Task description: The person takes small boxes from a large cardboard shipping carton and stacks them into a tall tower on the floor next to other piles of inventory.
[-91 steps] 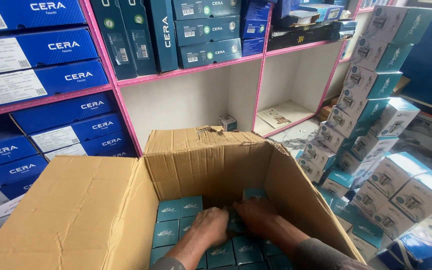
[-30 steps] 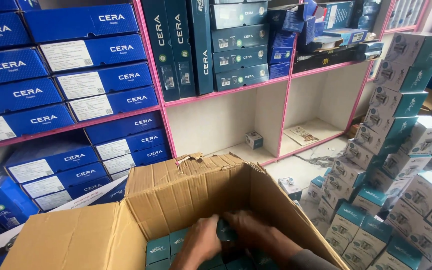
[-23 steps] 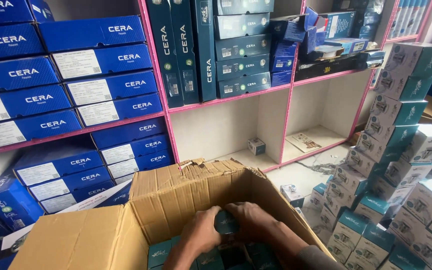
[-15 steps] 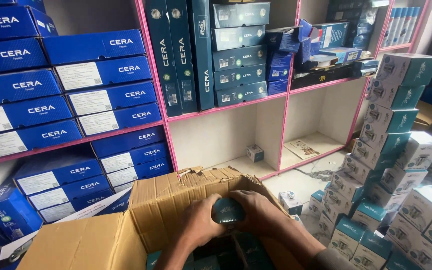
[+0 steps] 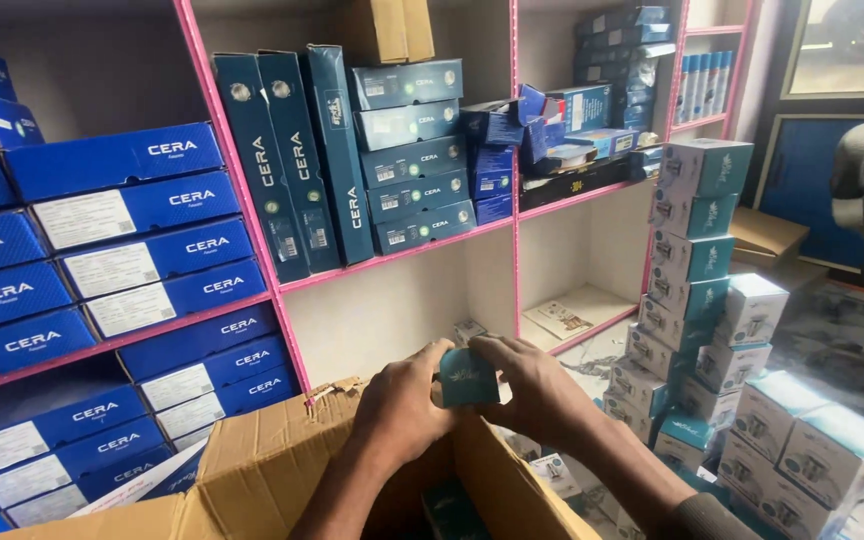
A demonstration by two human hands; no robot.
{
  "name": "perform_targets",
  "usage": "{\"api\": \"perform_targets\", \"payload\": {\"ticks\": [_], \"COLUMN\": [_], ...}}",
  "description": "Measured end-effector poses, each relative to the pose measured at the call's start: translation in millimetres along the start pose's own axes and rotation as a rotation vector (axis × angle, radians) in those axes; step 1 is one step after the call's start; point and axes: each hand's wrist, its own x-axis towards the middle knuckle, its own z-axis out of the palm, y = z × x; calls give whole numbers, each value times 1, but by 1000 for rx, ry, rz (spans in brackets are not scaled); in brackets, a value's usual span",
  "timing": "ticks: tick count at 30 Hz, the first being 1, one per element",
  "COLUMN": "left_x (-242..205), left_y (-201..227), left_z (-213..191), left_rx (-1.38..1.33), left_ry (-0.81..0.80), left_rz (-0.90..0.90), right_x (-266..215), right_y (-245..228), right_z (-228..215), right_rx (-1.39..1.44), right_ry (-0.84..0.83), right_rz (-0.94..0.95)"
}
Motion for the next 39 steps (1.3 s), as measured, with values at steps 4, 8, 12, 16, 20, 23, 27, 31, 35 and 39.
{"api": "perform_targets", "payload": {"ticks": [4, 8, 12, 16, 20, 23, 27, 31, 35, 39], "left_x": [22, 49, 73, 86, 86, 87, 98, 112, 126, 143], "left_y": [20, 39, 59, 68, 86, 95, 94, 92, 85, 73], "left_z": [27, 55, 88, 126, 147, 157, 180, 207, 236, 261], "left_rx": [-16, 27, 56, 36, -9, -16, 2, -21, 0, 78], "left_ry": [-31, -95, -170, -224, -257, -299, -338, -344, -388, -416], "left_rz": [33, 87, 105, 130, 117, 115, 126, 125, 132, 155], "right_x": [-16, -32, -54, -73, -89, -99, -109, -122, -130, -132], "right_y": [38, 76, 101, 116, 127, 139, 150, 180, 189, 201], "right_z": [-7, -9, -18, -25, -30, -27, -23, -9, -3, 9], "right_rx": [-20, 5, -25, -52, -45, -48, -53, -81, -82, -80], "right_ry": [55, 94, 85, 94, 41, 22, 25, -9, -60, -56], "right_rz": [-33, 80, 349, 423, 491, 508, 559, 589, 617, 621]}}
